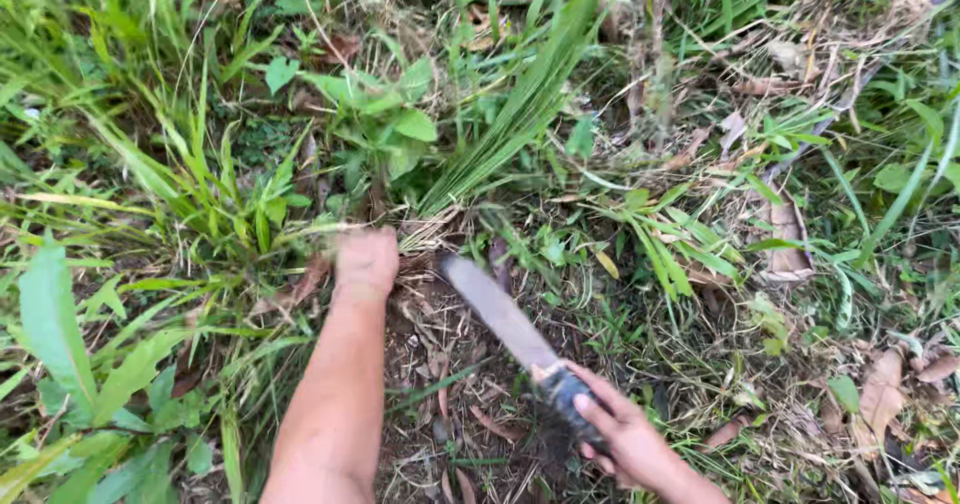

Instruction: The person clears weeds from the ground by hand and using a blade, pulling up clumps of grass and tossing them aside.

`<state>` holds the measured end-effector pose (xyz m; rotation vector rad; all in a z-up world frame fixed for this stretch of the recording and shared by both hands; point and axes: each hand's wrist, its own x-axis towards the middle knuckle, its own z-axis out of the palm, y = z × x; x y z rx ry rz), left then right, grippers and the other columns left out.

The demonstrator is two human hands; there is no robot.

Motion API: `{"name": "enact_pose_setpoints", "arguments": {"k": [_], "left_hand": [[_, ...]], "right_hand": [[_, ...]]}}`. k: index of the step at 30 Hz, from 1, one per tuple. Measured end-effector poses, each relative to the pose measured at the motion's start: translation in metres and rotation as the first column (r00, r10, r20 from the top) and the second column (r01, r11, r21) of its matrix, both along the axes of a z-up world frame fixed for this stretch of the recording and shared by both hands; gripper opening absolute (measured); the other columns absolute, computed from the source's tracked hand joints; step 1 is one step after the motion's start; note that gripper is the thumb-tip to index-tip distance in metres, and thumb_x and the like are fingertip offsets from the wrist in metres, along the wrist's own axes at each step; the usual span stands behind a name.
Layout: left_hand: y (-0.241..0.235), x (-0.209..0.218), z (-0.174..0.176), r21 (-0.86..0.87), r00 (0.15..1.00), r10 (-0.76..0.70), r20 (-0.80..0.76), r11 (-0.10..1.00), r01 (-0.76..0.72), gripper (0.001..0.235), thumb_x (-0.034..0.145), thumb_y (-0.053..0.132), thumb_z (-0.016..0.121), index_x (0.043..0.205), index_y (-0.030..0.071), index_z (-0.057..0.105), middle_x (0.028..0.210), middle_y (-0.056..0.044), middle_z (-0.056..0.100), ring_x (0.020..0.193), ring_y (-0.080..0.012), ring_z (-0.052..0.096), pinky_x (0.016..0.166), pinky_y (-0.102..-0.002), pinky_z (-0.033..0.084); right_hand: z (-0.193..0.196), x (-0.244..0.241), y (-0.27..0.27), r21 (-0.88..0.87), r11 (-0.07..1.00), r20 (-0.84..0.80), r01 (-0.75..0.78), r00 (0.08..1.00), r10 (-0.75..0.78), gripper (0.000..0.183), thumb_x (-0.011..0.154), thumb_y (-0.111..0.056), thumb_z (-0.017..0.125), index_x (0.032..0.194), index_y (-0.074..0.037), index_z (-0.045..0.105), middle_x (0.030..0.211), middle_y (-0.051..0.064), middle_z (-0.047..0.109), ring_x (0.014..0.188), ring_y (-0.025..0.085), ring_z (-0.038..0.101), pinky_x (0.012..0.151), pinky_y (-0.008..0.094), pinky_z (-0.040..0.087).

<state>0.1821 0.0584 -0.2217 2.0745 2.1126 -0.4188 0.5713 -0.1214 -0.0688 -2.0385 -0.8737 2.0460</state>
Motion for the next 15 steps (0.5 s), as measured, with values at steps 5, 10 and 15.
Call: {"name": "enact_pose_setpoints", "arguments": {"k": [5,10,15], "left_hand": [[-0.039,-0.068,0.034,-0.095,0.964,0.231,0.132,0.971,-0.219,0.024,0.092,0.017,0.054,0.107,0.015,0.073,0.099,-0.016,0.075,0.091,-0.0326,0.074,0.079,-0.049,0.058],[-0.041,-0.114,0.095,0.212,0.893,0.376,0.247,0.878,-0.428,0.031,0.088,0.025,0.065,0.109,0.003,0.068,0.091,-0.026,0.073,0.087,-0.0449,0.070,0.080,-0.055,0.054],[-0.035,-0.087,0.139,0.155,0.725,0.486,0.488,0.769,-0.620,0.035,0.090,0.033,0.072,0.105,0.002,0.073,0.098,-0.028,0.071,0.095,-0.0470,0.068,0.087,-0.054,0.052]], "right_hand": [[-0.010,-0.012,0.031,0.063,0.986,-0.099,0.153,0.984,-0.146,0.054,0.100,-0.027,0.054,0.152,-0.036,0.049,0.075,0.007,0.062,0.044,0.012,0.051,0.032,0.025,0.034],[-0.018,-0.038,0.061,0.165,0.984,-0.046,0.061,0.998,-0.054,0.057,0.098,-0.023,0.055,0.153,-0.036,0.044,0.083,0.005,0.066,0.048,0.011,0.054,0.035,0.025,0.039],[0.029,0.004,0.042,0.095,0.993,-0.009,0.073,0.997,-0.072,0.057,0.099,-0.025,0.055,0.154,-0.038,0.048,0.082,0.007,0.067,0.047,0.011,0.052,0.035,0.024,0.037]]}}
